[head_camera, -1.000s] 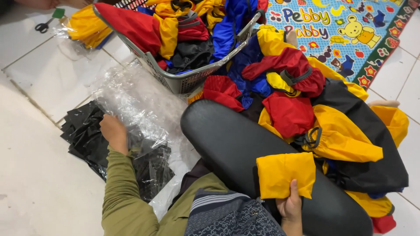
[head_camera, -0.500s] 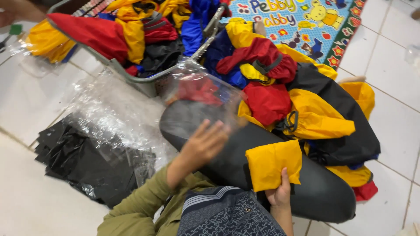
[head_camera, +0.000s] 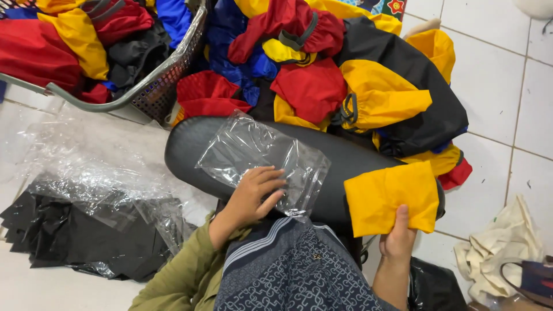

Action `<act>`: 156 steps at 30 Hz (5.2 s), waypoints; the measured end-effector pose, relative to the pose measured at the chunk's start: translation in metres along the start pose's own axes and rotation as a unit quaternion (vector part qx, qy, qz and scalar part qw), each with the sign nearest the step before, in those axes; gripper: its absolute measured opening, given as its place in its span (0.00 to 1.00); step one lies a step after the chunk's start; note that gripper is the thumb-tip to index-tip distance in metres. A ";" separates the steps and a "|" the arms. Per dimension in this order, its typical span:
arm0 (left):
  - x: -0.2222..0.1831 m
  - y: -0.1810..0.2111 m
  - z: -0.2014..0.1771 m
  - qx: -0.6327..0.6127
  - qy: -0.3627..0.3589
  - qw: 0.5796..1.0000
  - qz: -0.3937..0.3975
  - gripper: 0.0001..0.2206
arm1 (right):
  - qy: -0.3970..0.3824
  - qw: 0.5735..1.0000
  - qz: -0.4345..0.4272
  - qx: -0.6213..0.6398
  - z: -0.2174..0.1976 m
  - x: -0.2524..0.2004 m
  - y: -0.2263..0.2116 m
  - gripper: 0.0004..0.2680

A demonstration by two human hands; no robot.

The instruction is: Folding fabric covers, cleaning them with a foam block, trimming excess threads with scissors, and packing them into plastic bags and mailers.

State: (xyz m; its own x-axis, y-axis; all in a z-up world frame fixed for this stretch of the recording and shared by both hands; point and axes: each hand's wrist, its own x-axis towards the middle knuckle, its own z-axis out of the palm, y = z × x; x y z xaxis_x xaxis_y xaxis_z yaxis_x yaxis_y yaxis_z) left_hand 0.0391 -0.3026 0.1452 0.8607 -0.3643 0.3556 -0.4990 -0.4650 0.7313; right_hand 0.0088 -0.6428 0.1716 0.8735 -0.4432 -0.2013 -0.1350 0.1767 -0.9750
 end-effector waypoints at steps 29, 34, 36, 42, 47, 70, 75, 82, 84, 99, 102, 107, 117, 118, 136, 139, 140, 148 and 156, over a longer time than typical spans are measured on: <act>0.027 -0.026 0.081 -0.017 0.154 0.981 -0.114 0.03 | -0.094 0.948 -0.112 -0.281 0.076 -0.020 0.024 0.33; 0.024 -0.012 0.073 -0.043 0.156 0.981 -0.104 0.08 | -0.176 0.923 -0.121 -0.321 0.079 -0.026 0.022 0.21; 0.025 -0.010 0.073 0.055 0.106 0.991 -0.061 0.17 | -0.186 0.933 -0.091 -0.293 0.080 -0.028 0.024 0.17; 0.029 0.005 0.072 0.071 0.012 0.995 -0.073 0.23 | -0.174 0.920 -0.103 -0.336 0.076 -0.015 0.034 0.14; 0.027 0.006 0.076 0.118 -0.018 0.992 -0.032 0.23 | -0.224 0.897 -0.099 -0.368 0.076 0.000 0.035 0.13; 0.022 0.010 0.085 0.160 -0.054 0.985 0.042 0.35 | -0.410 0.723 -0.364 -0.419 0.068 0.005 0.088 0.08; 0.017 0.005 0.089 0.143 -0.041 0.987 0.053 0.38 | -0.375 0.667 -0.455 -0.455 0.076 0.013 0.135 0.08; 0.014 0.028 0.059 0.210 0.009 0.976 0.059 0.38 | -0.413 0.634 -0.467 -0.459 0.099 0.007 0.136 0.10; 0.013 0.022 0.058 0.206 0.004 0.978 0.040 0.42 | -0.429 0.621 -0.469 -0.459 0.105 0.004 0.136 0.11; 0.020 0.016 0.072 0.078 -0.082 0.994 0.008 0.37 | -0.549 0.518 -0.500 -0.424 0.185 -0.018 0.124 0.16; 0.021 0.012 0.060 0.055 -0.084 0.995 0.010 0.36 | -0.547 0.514 -0.500 -0.432 0.197 -0.016 0.117 0.17; 0.020 0.009 0.009 0.076 -0.037 0.995 0.057 0.35 | -0.517 0.520 -0.488 -0.473 0.182 0.002 0.092 0.18; -0.033 -0.065 0.009 0.226 -0.026 0.958 0.177 0.55 | -0.385 0.697 -0.458 -0.396 0.100 0.005 0.017 0.23; -0.033 -0.065 0.010 0.225 -0.028 0.957 0.183 0.55 | -0.379 0.699 -0.459 -0.397 0.095 0.004 0.006 0.23; -0.008 0.007 -0.007 0.149 0.318 0.917 0.189 0.09 | -0.300 0.877 -0.264 -0.267 0.083 0.015 -0.042 0.06; -0.008 0.039 -0.018 0.011 0.342 0.929 0.139 0.09 | -0.408 0.890 -0.202 0.036 0.050 0.006 -0.076 0.09; -0.001 0.049 -0.020 0.010 0.366 0.922 0.129 0.12 | -0.445 0.855 -0.261 -0.049 0.048 0.002 -0.088 0.24; 0.034 0.069 -0.014 -0.118 0.307 0.942 0.068 0.05 | -0.379 0.906 -0.025 -0.188 0.082 -0.006 -0.051 0.46; 0.063 0.070 -0.052 -0.292 0.132 0.939 0.125 0.07 | -0.229 0.837 -0.471 -0.160 0.068 0.002 -0.087 0.10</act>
State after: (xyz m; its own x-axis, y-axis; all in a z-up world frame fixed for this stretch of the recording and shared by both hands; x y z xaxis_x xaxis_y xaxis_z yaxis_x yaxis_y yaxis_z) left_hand 0.0635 -0.3155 0.2487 0.7571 -0.1547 0.6348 -0.6152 0.1583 0.7723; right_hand 0.0540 -0.5993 0.2625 0.7408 0.1428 0.6564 0.6598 -0.3377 -0.6712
